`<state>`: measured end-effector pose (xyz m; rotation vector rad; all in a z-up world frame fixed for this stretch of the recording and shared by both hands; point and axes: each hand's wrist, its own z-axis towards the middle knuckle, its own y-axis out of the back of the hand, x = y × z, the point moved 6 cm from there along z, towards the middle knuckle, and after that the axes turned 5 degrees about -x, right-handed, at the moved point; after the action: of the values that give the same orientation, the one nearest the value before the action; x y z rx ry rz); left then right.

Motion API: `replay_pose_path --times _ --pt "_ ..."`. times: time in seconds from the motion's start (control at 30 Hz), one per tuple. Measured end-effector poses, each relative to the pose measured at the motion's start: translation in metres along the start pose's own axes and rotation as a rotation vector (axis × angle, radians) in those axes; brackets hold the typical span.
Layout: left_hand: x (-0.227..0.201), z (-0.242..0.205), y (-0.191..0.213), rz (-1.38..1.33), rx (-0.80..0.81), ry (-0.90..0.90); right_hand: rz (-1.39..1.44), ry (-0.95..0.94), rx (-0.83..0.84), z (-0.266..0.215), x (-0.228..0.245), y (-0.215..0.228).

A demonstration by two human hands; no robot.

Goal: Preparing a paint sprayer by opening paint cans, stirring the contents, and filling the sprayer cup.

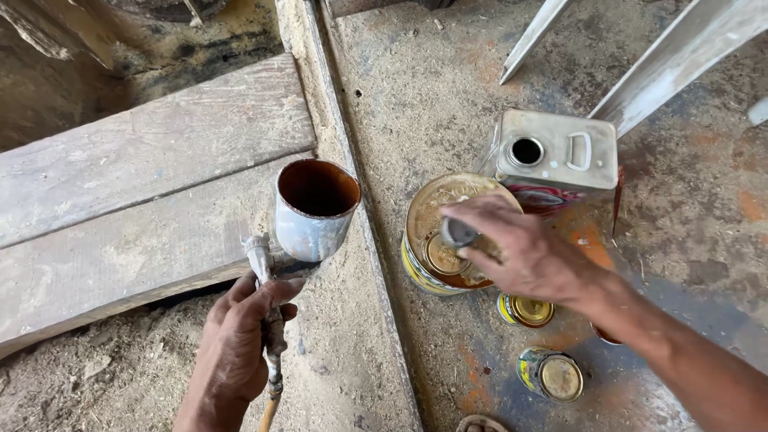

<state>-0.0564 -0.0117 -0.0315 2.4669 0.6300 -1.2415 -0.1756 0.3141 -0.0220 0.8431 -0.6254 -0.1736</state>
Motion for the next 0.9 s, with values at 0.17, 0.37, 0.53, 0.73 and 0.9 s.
replay_pose_path --times 0.17,0.37,0.53,0.73,0.9 --pt "0.004 0.002 -0.001 -0.01 -0.008 0.003 0.031 -0.136 0.119 0.0 0.009 -0.014" --pt "0.0 0.0 0.003 -0.027 -0.076 0.065 -0.383 -0.369 -0.424 -0.027 -0.025 0.069" --pt "-0.004 -0.003 -0.001 -0.012 -0.081 0.08 -0.798 -0.394 -0.36 -0.089 -0.121 0.113" --pt "0.004 0.007 0.009 -0.008 -0.123 0.058 -0.362 -0.84 -0.105 -0.113 -0.129 0.122" --pt "0.013 0.022 0.015 -0.026 -0.083 0.07 -0.463 -1.192 0.325 -0.209 -0.192 0.093"
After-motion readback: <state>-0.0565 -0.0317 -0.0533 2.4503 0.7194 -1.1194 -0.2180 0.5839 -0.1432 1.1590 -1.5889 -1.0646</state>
